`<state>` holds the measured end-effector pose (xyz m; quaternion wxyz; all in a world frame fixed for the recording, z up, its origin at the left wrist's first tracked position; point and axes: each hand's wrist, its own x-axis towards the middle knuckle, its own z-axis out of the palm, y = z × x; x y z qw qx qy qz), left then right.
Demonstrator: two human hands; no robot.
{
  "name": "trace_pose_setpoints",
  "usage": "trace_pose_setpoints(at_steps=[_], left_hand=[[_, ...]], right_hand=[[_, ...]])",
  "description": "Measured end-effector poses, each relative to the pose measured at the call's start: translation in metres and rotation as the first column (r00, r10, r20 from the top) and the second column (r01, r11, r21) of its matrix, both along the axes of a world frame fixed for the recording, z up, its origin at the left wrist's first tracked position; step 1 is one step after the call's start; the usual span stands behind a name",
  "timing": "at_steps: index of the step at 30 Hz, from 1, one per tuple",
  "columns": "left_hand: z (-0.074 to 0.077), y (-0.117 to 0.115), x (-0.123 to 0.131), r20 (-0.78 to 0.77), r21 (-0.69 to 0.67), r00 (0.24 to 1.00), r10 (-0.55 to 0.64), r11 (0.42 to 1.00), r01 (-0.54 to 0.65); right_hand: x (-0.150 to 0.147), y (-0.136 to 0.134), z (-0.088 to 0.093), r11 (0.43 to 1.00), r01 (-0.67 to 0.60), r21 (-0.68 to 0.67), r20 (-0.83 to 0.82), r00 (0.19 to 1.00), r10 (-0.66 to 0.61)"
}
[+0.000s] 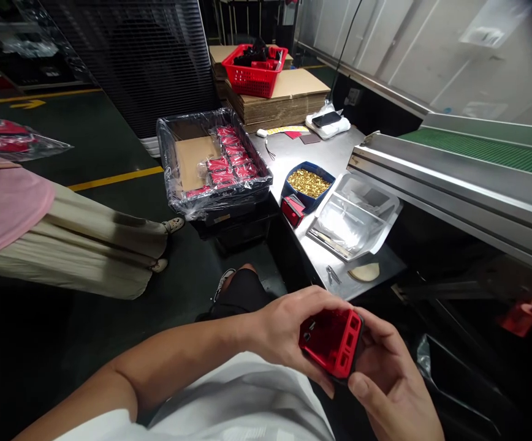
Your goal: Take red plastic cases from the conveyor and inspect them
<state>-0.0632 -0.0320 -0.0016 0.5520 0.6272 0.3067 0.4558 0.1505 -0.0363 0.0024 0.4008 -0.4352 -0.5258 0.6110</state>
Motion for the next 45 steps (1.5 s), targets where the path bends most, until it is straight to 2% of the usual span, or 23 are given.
trace_pose_setpoints(at_steps=[3, 7, 12, 15, 17, 20, 25, 28, 30, 33, 39, 42, 45], left_hand=[[-0.002, -0.002, 0.000, 0.005, 0.061, 1.000, -0.009, 0.998, 0.008], [-0.004, -0.007, 0.000, -0.026, 0.141, 1.000, -0.009, 0.990, 0.013], [-0.004, -0.010, 0.001, -0.080, 0.127, 0.997, 0.007, 0.992, 0.003], [-0.005, -0.010, 0.001, -0.083, 0.169, 0.997, 0.002, 0.985, 0.012], [-0.006, -0.011, 0.001, -0.073, 0.200, 0.997, -0.013, 0.979, 0.028], [-0.011, -0.013, 0.001, -0.028, 0.222, 1.000, 0.003, 0.975, 0.003], [-0.022, -0.019, -0.004, -0.042, 0.174, 0.988, 0.149, 0.975, -0.139], [-0.027, -0.024, -0.010, -0.136, 0.172, 0.965, 0.223, 0.965, -0.199], [-0.029, -0.026, -0.014, -0.186, 0.189, 0.949, 0.252, 0.958, -0.218], [-0.033, -0.028, -0.017, -0.222, 0.170, 0.930, 0.292, 0.951, -0.258], [-0.040, -0.029, -0.015, -0.251, 0.100, 0.920, 0.300, 0.954, -0.284], [-0.043, -0.026, -0.013, -0.240, 0.068, 0.934, 0.264, 0.964, -0.255], [-0.043, -0.023, -0.014, -0.232, 0.056, 0.941, 0.247, 0.969, -0.240]], right_hand=[[0.002, 0.000, 0.005, 1.000, 0.018, -0.002, 0.044, 0.999, -0.018], [0.003, -0.001, 0.007, 0.995, 0.102, 0.016, 0.067, 0.992, -0.102], [-0.003, -0.004, 0.017, 0.984, 0.047, 0.171, 0.115, 0.991, -0.067], [-0.003, -0.003, 0.013, 0.984, 0.095, 0.150, 0.110, 0.988, -0.112], [0.001, 0.003, -0.002, 0.986, 0.146, 0.085, 0.132, 0.979, -0.156], [0.009, 0.029, -0.043, 0.978, 0.204, 0.047, 0.331, 0.921, -0.208], [0.011, 0.093, -0.120, 0.946, 0.260, 0.194, 0.594, 0.737, -0.324], [0.008, 0.118, -0.146, 0.937, 0.166, 0.306, 0.714, 0.611, -0.341], [0.006, 0.125, -0.154, 0.935, 0.095, 0.341, 0.773, 0.539, -0.336], [0.009, 0.127, -0.156, 0.931, 0.029, 0.364, 0.823, 0.457, -0.337], [0.024, 0.115, -0.160, 0.901, 0.004, 0.433, 0.848, 0.336, -0.409], [0.027, 0.111, -0.168, 0.902, -0.039, 0.430, 0.864, 0.308, -0.399], [0.028, 0.114, -0.174, 0.888, -0.045, 0.457, 0.847, 0.327, -0.419]])
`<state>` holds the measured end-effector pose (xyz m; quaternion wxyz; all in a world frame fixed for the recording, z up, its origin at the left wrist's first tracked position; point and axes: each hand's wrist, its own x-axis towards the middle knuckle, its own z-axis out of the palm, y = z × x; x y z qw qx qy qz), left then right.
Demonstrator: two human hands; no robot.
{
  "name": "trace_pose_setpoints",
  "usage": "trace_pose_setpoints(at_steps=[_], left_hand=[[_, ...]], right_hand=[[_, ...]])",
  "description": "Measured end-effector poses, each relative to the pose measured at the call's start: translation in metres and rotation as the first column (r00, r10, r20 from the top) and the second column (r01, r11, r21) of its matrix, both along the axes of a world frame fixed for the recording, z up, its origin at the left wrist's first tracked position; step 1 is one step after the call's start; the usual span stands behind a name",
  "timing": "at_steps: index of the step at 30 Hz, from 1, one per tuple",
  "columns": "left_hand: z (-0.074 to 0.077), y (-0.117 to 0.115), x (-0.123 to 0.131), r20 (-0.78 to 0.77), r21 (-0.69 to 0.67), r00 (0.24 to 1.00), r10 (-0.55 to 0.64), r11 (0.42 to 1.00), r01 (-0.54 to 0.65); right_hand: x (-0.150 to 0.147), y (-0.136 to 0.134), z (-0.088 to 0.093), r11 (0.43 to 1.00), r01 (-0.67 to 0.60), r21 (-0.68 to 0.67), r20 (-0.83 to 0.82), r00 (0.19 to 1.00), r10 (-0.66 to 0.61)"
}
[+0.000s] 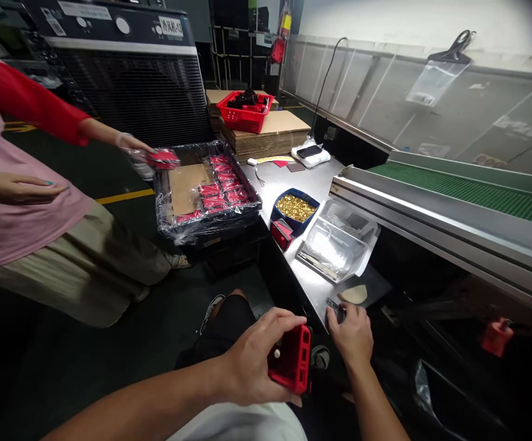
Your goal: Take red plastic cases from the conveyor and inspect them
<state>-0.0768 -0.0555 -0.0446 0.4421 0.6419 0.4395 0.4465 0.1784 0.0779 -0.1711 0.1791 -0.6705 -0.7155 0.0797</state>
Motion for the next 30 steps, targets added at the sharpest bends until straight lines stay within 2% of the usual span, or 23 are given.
trace_pose_setpoints(at_steps=[3, 8, 12, 15, 19, 21, 23, 25, 27, 30], left_hand=[[0.001, 0.002, -0.002, 0.002, 0.019, 1.000, 0.015, 1.000, -0.015], [0.001, 0.002, -0.005, -0.020, 0.089, 0.999, 0.045, 0.995, -0.044], [0.007, 0.003, -0.005, -0.030, 0.174, 0.997, 0.077, 0.982, -0.071], [0.013, 0.005, -0.003, -0.030, 0.244, 0.997, 0.073, 0.968, -0.064], [0.020, 0.006, -0.002, -0.064, 0.353, 0.996, 0.055, 0.935, -0.029], [0.024, 0.005, -0.002, -0.122, 0.382, 0.991, 0.048, 0.924, 0.003], [0.027, 0.005, -0.002, -0.173, 0.407, 0.984, 0.037, 0.913, 0.037], [0.031, 0.004, -0.003, -0.213, 0.428, 0.977, 0.032, 0.902, 0.064], [0.034, 0.004, -0.004, -0.240, 0.438, 0.970, 0.031, 0.896, 0.080], [0.039, 0.004, -0.004, -0.269, 0.442, 0.963, 0.030, 0.892, 0.096]], right_hand=[[0.000, 0.004, -0.002, 1.000, -0.030, 0.009, -0.072, 0.997, 0.031], [0.002, -0.002, 0.002, 1.000, -0.012, 0.024, -0.175, 0.984, 0.016], [0.002, -0.011, 0.016, 0.997, -0.051, -0.059, -0.281, 0.959, 0.032], [0.001, -0.022, 0.042, 0.991, -0.065, -0.114, -0.392, 0.920, 0.015], [-0.003, -0.046, 0.098, 0.979, -0.057, -0.195, -0.486, 0.873, -0.046], [-0.007, -0.061, 0.127, 0.962, -0.017, -0.273, -0.584, 0.798, -0.151], [-0.011, -0.074, 0.152, 0.952, 0.021, -0.306, -0.691, 0.682, -0.237], [-0.017, -0.085, 0.168, 0.970, 0.040, -0.239, -0.779, 0.589, -0.216], [-0.021, -0.092, 0.177, 0.994, 0.038, -0.105, -0.845, 0.524, -0.110], [-0.024, -0.097, 0.182, 0.993, -0.018, 0.114, -0.857, 0.504, 0.107]])
